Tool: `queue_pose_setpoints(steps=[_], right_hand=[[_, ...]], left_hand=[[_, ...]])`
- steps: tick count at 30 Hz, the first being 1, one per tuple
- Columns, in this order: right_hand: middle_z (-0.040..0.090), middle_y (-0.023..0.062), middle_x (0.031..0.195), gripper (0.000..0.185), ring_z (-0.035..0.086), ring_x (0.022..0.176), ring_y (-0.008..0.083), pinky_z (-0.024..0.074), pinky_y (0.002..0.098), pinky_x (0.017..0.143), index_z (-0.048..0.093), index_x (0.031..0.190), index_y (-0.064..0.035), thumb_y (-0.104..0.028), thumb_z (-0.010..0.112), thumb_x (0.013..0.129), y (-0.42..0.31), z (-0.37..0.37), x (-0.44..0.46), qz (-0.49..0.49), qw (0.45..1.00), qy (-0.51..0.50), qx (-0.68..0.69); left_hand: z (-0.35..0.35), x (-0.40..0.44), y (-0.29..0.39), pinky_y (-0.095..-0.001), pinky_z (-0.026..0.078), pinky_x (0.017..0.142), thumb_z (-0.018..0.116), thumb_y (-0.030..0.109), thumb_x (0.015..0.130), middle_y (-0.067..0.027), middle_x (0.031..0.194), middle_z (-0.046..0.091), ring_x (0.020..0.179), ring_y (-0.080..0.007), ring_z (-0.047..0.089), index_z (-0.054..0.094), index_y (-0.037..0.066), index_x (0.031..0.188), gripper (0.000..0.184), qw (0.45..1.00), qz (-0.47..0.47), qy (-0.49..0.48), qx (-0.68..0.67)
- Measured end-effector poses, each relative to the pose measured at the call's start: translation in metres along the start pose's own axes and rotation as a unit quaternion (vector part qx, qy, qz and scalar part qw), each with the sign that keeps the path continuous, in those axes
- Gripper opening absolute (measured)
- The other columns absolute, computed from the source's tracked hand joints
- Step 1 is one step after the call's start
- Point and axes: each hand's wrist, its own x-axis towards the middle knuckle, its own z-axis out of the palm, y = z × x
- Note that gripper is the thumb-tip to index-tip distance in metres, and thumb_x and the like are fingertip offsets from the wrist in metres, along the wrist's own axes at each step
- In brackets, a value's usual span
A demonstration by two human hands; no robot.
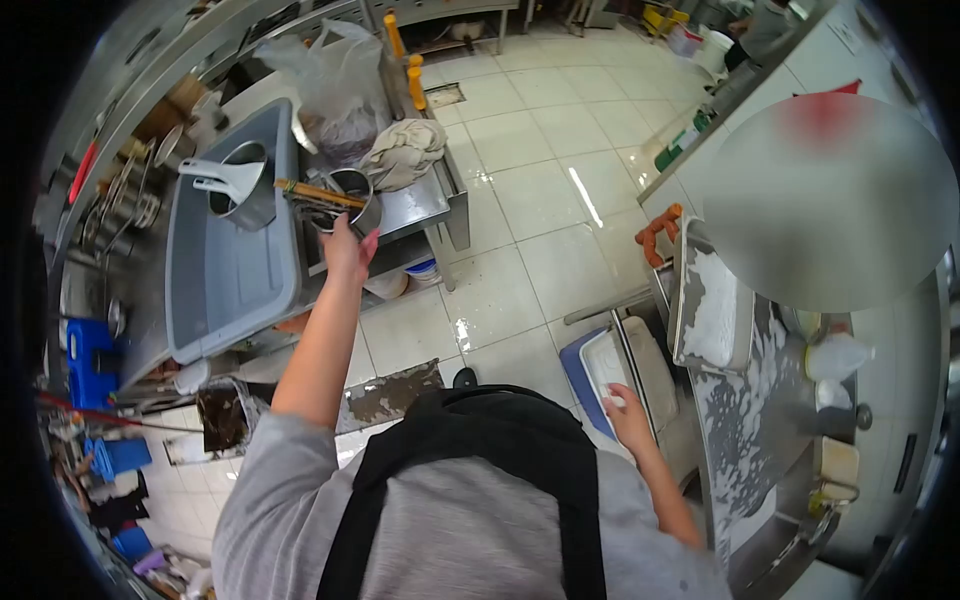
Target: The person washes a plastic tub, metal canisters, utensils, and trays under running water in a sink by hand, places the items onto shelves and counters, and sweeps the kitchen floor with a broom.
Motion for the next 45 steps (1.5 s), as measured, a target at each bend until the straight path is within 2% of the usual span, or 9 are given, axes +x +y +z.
queue_pose_setpoints(steps=[4,11,17,25,27,29,33,42,45], right_hand=[[0.052,0.0078,0.109,0.047,0.058,0.081,0.0169,0.0465,0.0279,0.062,0.042,0.124,-0.0110,-0.043,0.046,0.091,0.017,-0.022,-0.016,0.107,0.935,0.147,0.306],[0.051,0.0079,0.108,0.061,0.054,0.076,0.0168,0.0442,0.0311,0.067,0.039,0.126,-0.0107,-0.058,0.037,0.089,0.025,-0.050,0.003,0.099,0.902,0.200,0.371],[0.049,0.0136,0.113,0.082,0.048,0.096,0.0238,0.0408,0.0348,0.084,0.033,0.124,-0.0011,-0.068,0.046,0.079,0.013,-0.073,0.040,0.099,0.827,0.174,0.526],[0.051,0.0243,0.117,0.066,0.054,0.106,0.0310,0.0473,0.0406,0.091,0.039,0.115,0.0093,-0.045,0.059,0.083,0.052,-0.079,0.110,0.164,0.578,0.156,0.784],[0.048,0.0295,0.114,0.043,0.053,0.105,0.0361,0.0475,0.0421,0.092,0.035,0.116,0.0166,-0.012,0.048,0.086,0.055,-0.078,0.115,0.092,0.557,0.175,0.807],[0.047,0.0292,0.108,0.037,0.055,0.097,0.0378,0.0495,0.0399,0.090,0.034,0.113,0.0200,-0.002,0.041,0.084,0.064,-0.076,0.126,0.067,0.500,0.213,0.837],[0.049,0.0259,0.099,0.028,0.057,0.090,0.0348,0.0539,0.0383,0.082,0.038,0.103,0.0173,-0.001,0.040,0.082,0.020,-0.084,0.076,0.088,0.510,0.238,0.822],[0.052,0.0274,0.101,0.033,0.060,0.089,0.0301,0.0542,0.0290,0.076,0.042,0.105,0.0150,-0.010,0.043,0.083,0.069,-0.091,-0.076,0.138,0.558,0.214,0.790],[0.052,0.0270,0.104,0.034,0.059,0.089,0.0296,0.0539,0.0293,0.077,0.042,0.106,0.0144,-0.011,0.044,0.083,0.109,-0.094,-0.130,0.117,0.553,0.221,0.795]], left_hand=[[0.008,0.033,-0.001,-0.0254,0.046,0.042,0.039,0.000,0.084,-0.0154,0.114,0.050,0.063,-0.0244,0.062,0.018,0.019,0.136,0.059,0.992,0.090,0.066,-0.052],[0.009,-0.026,0.043,-0.0187,0.047,0.040,0.034,-0.010,0.078,-0.0152,0.097,0.058,0.062,-0.0221,0.062,0.032,0.015,0.127,0.055,0.997,0.058,-0.023,-0.047],[-0.036,-0.067,0.137,-0.0180,0.055,0.050,0.036,-0.009,0.078,-0.0201,0.100,0.054,0.074,-0.0260,0.064,0.034,0.013,0.130,0.057,0.992,-0.017,-0.120,-0.040],[-0.154,0.007,0.179,-0.0222,0.057,0.060,0.036,-0.010,0.082,-0.0164,0.107,0.055,0.084,-0.0276,0.062,0.043,0.005,0.121,0.042,0.992,0.119,-0.034,-0.019],[-0.204,0.067,0.180,-0.0226,0.058,0.062,0.037,-0.003,0.089,-0.0153,0.109,0.055,0.086,-0.0239,0.061,0.044,0.002,0.121,0.033,0.995,0.087,-0.058,0.000],[-0.244,0.123,0.175,-0.0226,0.058,0.066,0.035,0.005,0.093,-0.0153,0.111,0.055,0.094,-0.0257,0.059,0.045,0.000,0.121,0.030,0.994,0.018,-0.085,-0.074],[-0.227,0.155,0.170,-0.0248,0.059,0.063,0.035,0.006,0.092,-0.0183,0.101,0.058,0.088,-0.0259,0.061,0.048,-0.003,0.116,0.029,0.987,-0.091,0.093,-0.092],[-0.179,0.154,0.137,-0.0356,0.056,0.081,0.026,0.005,0.089,-0.0235,0.111,0.054,0.100,-0.0336,0.056,0.044,-0.011,0.117,0.037,0.997,0.008,0.048,0.061],[-0.166,0.163,0.143,-0.0384,0.053,0.085,0.026,0.004,0.088,-0.0212,0.113,0.053,0.103,-0.0329,0.054,0.046,-0.010,0.117,0.038,0.994,-0.061,0.088,0.018]])
